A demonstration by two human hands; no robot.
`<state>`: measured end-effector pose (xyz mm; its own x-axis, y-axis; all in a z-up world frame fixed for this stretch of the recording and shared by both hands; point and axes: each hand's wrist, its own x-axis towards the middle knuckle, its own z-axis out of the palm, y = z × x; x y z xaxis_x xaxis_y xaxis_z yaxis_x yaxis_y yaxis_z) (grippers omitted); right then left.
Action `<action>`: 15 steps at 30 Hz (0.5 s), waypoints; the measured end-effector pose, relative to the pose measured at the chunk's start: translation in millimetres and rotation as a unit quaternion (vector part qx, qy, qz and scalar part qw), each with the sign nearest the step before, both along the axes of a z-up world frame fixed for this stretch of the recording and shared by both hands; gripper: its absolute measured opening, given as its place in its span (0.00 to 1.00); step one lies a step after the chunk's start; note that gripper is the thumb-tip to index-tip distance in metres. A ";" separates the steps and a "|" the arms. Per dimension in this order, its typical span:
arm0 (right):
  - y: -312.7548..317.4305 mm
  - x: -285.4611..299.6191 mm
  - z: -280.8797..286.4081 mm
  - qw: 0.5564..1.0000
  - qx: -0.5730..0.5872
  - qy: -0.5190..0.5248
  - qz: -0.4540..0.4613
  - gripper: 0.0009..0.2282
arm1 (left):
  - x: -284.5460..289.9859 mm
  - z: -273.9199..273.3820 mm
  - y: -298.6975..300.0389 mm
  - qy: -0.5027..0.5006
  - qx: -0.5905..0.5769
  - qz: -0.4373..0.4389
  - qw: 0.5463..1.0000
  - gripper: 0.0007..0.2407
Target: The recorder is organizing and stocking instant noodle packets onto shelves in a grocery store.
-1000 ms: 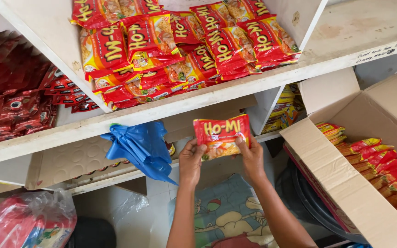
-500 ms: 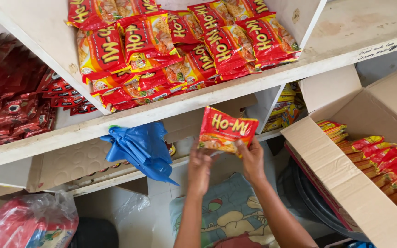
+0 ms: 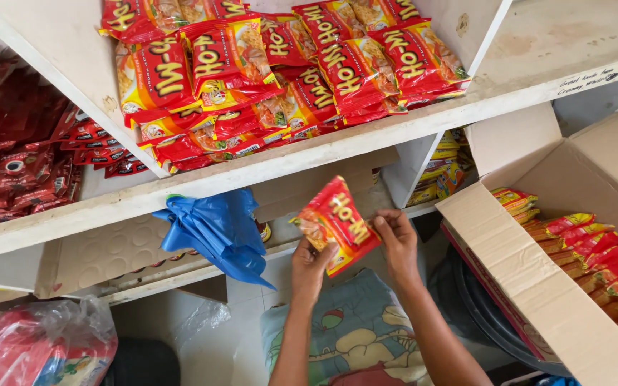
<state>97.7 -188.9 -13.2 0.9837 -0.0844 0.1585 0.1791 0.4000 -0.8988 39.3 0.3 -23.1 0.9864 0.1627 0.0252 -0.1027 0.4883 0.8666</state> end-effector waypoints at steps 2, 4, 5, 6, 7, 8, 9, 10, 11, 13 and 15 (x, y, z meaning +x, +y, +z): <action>-4.8 0.1 34.0 0.998 -0.053 -0.014 -0.002 0.10 | -6.9 27.6 0.0 0.004 0.046 -0.022 0.999 0.15; -6.4 0.7 54.9 0.994 -0.106 -0.025 -0.006 0.12 | -12.6 39.1 0.1 0.011 0.092 -0.047 0.995 0.16; -5.8 2.1 60.1 0.995 -0.094 -0.027 0.013 0.13 | -14.2 37.7 0.0 0.021 0.105 -0.064 0.992 0.17; -6.0 6.1 67.1 0.996 -0.082 -0.032 0.031 0.14 | -12.6 37.7 -0.8 0.028 0.119 -0.081 0.989 0.17; -12.2 16.3 42.2 0.996 -0.082 -0.032 0.028 0.14 | -13.5 41.5 -1.0 0.026 0.119 -0.084 0.989 0.17; -17.8 26.9 17.3 0.996 -0.075 -0.006 0.048 0.11 | -14.7 45.1 -1.0 0.018 0.139 -0.085 0.987 0.17; -23.0 37.5 -7.5 0.995 -0.067 0.021 0.068 0.09 | -16.2 48.6 -0.7 0.009 0.158 -0.086 0.984 0.16; -20.6 36.1 -4.8 0.995 -0.067 0.020 0.070 0.09 | -15.7 47.5 -0.4 0.008 0.159 -0.084 0.984 0.16; -18.1 34.7 -2.3 0.992 -0.121 0.010 0.032 0.09 | -15.1 46.4 0.1 0.011 0.168 -0.080 0.982 0.16; -8.2 17.3 38.7 0.985 -0.174 -0.001 -0.006 0.10 | -16.1 52.1 1.0 0.013 0.178 -0.076 0.981 0.15; 4.2 -15.1 116.1 0.881 -0.399 -0.221 -0.128 0.18 | -18.8 66.3 0.2 0.004 0.269 -0.062 0.961 0.14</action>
<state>82.6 -184.6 102.9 0.7766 0.0171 0.6298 0.5738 -0.4318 -0.6959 20.5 0.5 43.2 0.9978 0.0088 0.0654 -0.0652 -0.0230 0.9976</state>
